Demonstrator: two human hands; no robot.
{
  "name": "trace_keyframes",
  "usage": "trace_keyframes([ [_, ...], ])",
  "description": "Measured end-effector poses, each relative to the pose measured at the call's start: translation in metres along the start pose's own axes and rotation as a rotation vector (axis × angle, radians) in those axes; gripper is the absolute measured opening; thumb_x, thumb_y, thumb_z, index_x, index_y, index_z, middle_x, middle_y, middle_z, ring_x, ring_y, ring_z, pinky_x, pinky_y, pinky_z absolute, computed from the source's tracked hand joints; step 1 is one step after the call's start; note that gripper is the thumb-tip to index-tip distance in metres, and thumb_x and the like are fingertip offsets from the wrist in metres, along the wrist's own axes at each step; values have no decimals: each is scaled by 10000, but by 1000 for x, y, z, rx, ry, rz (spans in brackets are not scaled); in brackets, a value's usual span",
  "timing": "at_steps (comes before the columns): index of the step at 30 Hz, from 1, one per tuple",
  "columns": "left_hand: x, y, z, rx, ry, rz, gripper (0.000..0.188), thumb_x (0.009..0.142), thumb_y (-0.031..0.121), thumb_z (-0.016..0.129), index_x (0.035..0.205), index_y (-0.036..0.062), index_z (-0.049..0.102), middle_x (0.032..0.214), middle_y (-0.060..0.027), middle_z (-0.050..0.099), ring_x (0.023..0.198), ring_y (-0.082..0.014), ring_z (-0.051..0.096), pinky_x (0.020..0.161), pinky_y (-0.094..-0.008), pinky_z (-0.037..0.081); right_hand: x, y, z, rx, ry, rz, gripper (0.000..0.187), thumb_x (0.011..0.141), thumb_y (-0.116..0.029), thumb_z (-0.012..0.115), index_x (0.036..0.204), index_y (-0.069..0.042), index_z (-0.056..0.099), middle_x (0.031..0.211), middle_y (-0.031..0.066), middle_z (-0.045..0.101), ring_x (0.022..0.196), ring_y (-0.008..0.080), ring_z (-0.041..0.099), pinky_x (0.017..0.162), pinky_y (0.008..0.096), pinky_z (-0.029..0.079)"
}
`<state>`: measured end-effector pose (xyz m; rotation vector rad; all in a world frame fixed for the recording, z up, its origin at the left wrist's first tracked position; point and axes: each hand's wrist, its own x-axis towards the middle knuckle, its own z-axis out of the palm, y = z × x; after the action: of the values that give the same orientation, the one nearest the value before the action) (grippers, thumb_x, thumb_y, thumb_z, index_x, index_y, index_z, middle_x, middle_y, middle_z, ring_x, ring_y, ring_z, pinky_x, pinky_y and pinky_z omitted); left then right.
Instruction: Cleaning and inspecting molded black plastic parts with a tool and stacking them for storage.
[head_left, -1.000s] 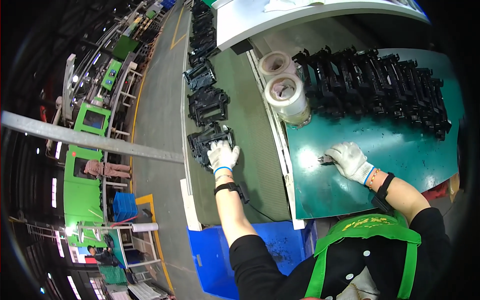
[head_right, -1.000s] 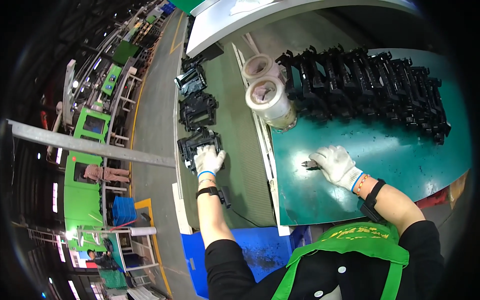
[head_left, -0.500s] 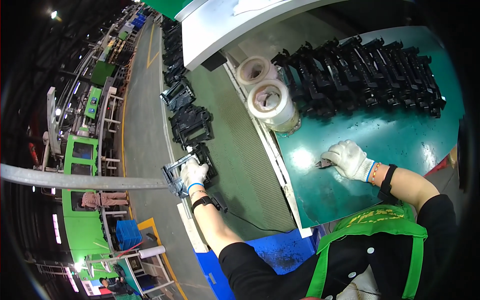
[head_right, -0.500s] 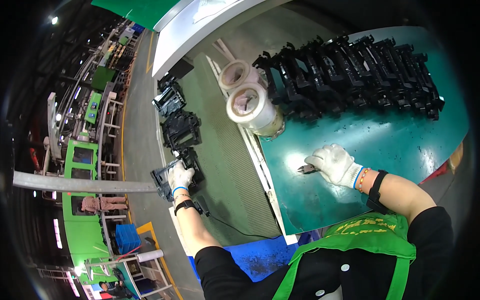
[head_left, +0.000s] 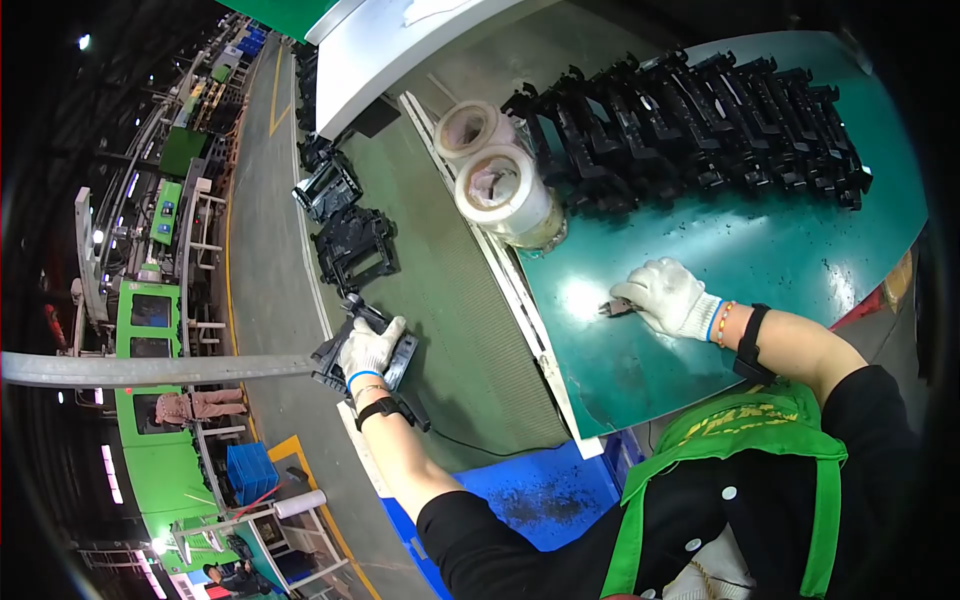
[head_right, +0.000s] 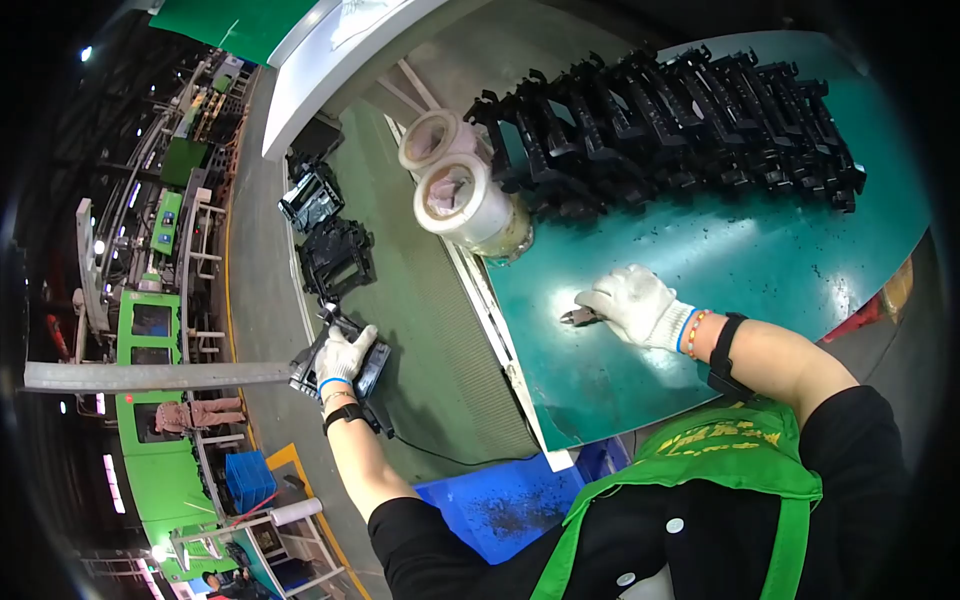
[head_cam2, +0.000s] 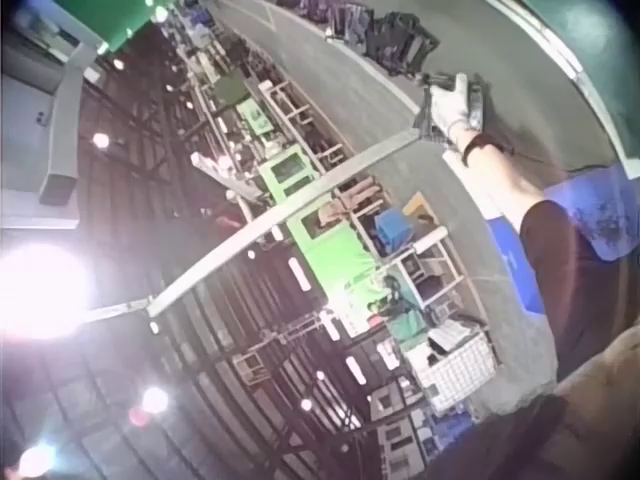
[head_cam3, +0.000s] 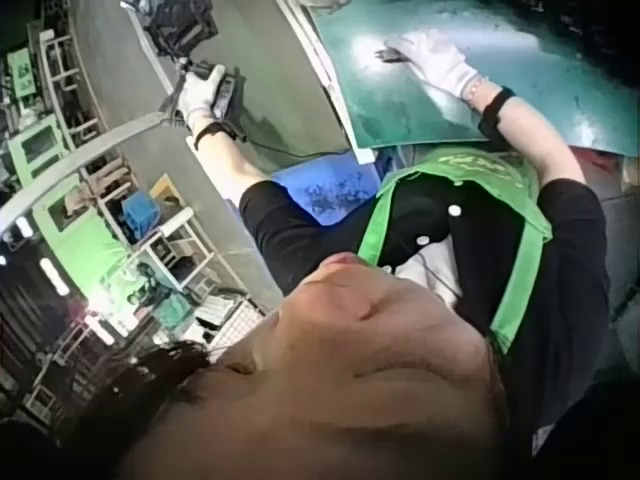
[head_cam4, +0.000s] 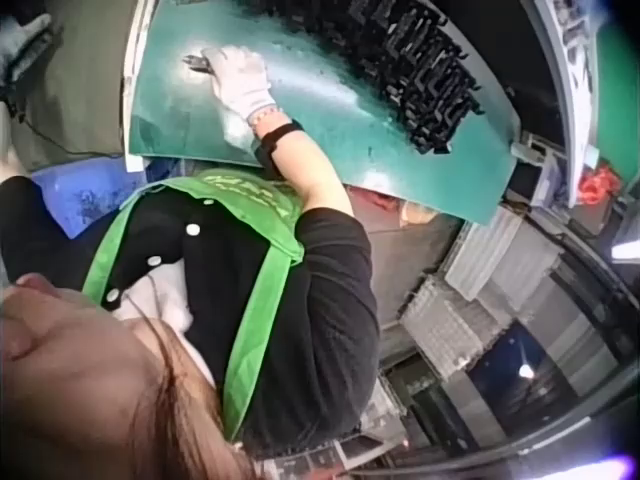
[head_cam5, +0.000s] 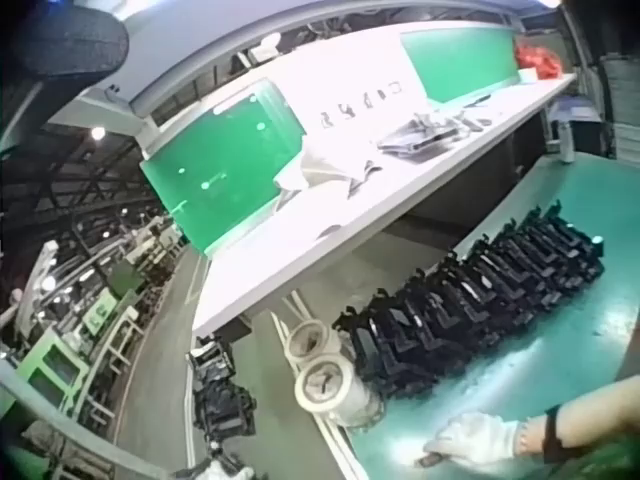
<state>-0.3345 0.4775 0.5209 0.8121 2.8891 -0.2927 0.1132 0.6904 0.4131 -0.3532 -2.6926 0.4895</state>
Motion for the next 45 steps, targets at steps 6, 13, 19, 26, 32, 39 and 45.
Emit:
trace_keyframes([
  [6,-82,-23,0,-57,111,-10,763,836,603,726,1322,32,583,1217,-259,699,1156,-420,662,999,-502,507,-2,3,13,1,80,-37,329,795,-127,696,1122,-157,682,862,66,658,804,322,647,713,469,513],
  [13,-228,10,-35,-12,-126,-51,671,854,519,755,1300,48,585,1223,-249,695,1140,-405,676,970,-486,523,-3,15,9,105,79,-50,309,860,-182,694,1167,-156,671,914,86,634,851,332,630,756,464,516],
  [19,-343,45,-3,-703,49,62,264,937,234,720,1063,50,578,916,-44,620,812,-186,597,745,-327,494,-33,-2,-26,401,40,-105,347,937,-215,663,1269,-119,628,1007,122,637,896,304,618,830,421,515],
  [26,-364,218,39,-1279,17,169,142,989,145,647,914,96,538,819,83,432,740,-36,373,639,-226,357,-131,0,-61,1240,-44,160,535,1035,-265,584,1530,-125,439,1125,69,645,847,155,602,751,339,516],
  [32,-356,363,60,-1279,-110,225,164,1018,236,619,944,93,586,805,80,436,737,-32,360,637,-233,335,-188,39,-136,1316,-84,725,639,1029,-255,606,1594,-122,338,996,31,613,730,97,571,630,289,495],
  [39,-361,437,45,-1124,-235,333,219,1027,282,604,1049,68,644,845,56,528,769,-51,425,665,-251,381,-234,97,-166,1185,119,913,644,1029,-243,613,1597,-125,332,894,2,569,646,88,536,576,271,471],
  [45,-320,400,22,-1166,24,257,367,1014,387,594,1076,33,667,923,-73,648,828,-140,545,773,-316,461,-270,127,-165,1535,155,986,628,1038,-258,605,1596,-142,344,920,24,581,649,94,556,574,265,477],
])
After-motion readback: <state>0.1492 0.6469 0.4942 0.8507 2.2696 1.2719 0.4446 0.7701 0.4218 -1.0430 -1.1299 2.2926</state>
